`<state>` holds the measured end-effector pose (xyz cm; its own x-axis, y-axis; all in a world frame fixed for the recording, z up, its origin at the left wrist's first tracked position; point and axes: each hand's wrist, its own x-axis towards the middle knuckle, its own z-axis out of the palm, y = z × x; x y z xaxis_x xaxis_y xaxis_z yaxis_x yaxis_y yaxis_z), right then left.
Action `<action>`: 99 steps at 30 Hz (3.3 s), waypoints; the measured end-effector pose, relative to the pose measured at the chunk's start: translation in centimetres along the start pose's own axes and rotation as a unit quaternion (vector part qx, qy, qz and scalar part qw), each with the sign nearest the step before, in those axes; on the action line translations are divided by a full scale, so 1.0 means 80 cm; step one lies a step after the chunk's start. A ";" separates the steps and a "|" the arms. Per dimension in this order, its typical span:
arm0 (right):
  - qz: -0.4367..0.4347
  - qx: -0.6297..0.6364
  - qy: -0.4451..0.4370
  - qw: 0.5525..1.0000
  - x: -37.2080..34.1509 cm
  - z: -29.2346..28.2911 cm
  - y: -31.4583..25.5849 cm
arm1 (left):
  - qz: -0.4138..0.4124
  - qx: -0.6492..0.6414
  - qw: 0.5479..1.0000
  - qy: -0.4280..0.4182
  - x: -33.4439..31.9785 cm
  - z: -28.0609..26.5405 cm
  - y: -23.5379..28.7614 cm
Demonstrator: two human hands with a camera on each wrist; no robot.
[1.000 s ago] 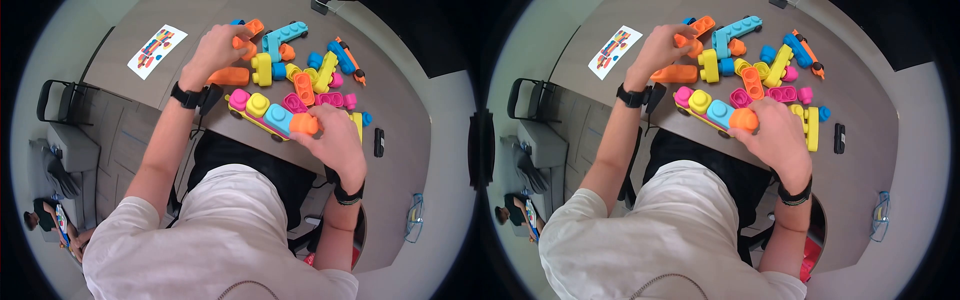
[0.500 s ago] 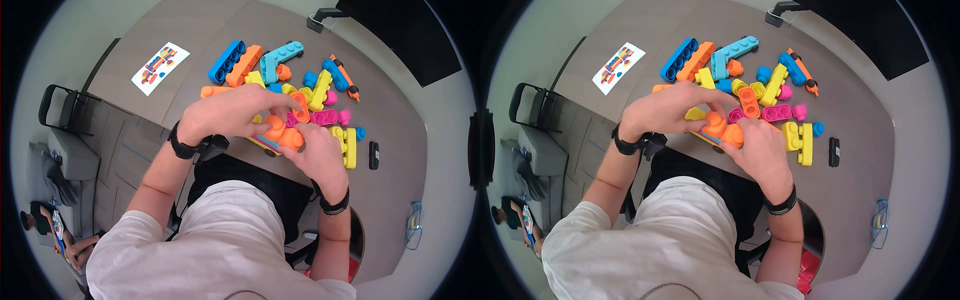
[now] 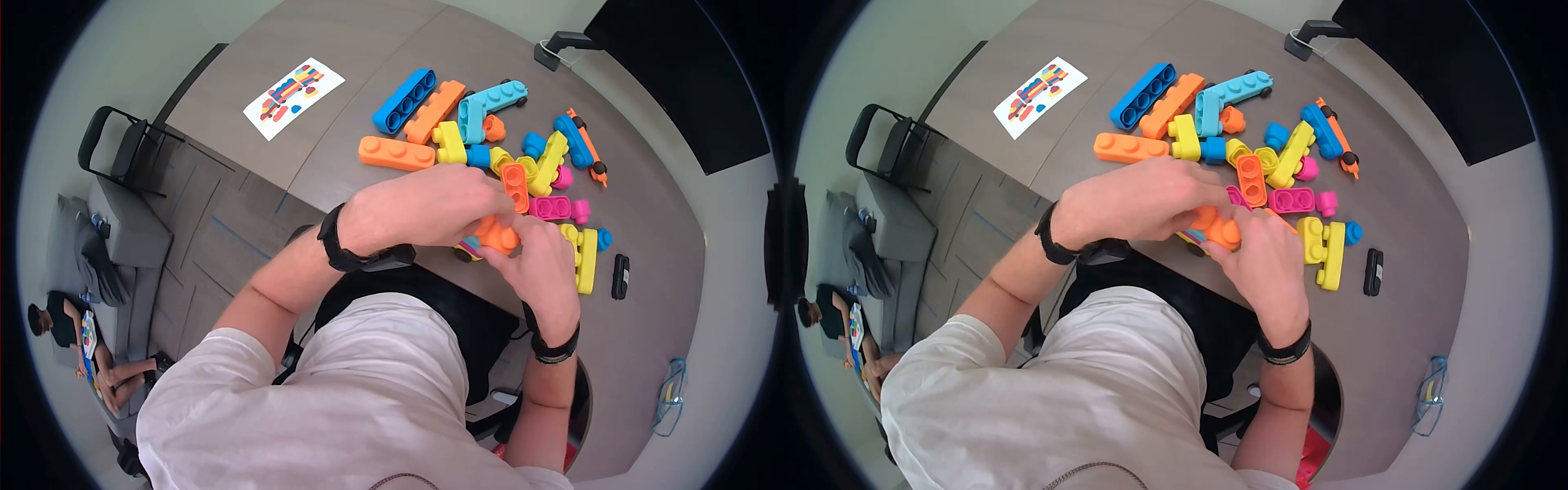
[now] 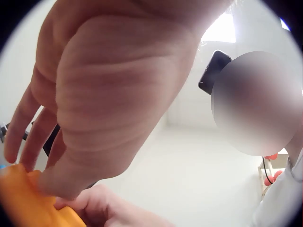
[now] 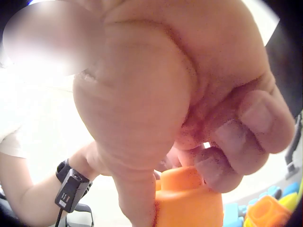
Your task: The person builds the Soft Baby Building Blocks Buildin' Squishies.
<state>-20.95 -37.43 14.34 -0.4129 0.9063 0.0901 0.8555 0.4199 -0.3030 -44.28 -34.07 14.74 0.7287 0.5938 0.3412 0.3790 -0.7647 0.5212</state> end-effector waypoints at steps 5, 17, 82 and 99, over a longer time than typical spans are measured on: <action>0.007 0.012 -0.020 1.000 0.004 0.000 0.000 | -0.087 -0.046 0.994 -0.051 -0.001 -0.010 -0.004; 0.014 0.016 -0.025 0.999 0.005 0.008 0.007 | -0.099 -0.057 0.991 -0.065 -0.006 -0.031 -0.004; 0.095 -0.056 -0.076 0.991 -0.123 -0.076 0.074 | -0.078 0.083 0.992 -0.046 -0.006 0.023 0.004; 0.055 0.042 0.010 0.998 -0.125 0.033 0.099 | -0.152 0.015 0.987 0.046 -0.036 0.021 -0.028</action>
<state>-10.88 -43.27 8.55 -0.3119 0.9475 0.0703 0.8655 0.3139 -0.3903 -46.27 -34.48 11.32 0.5245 0.8158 0.2436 0.5892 -0.5543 0.5879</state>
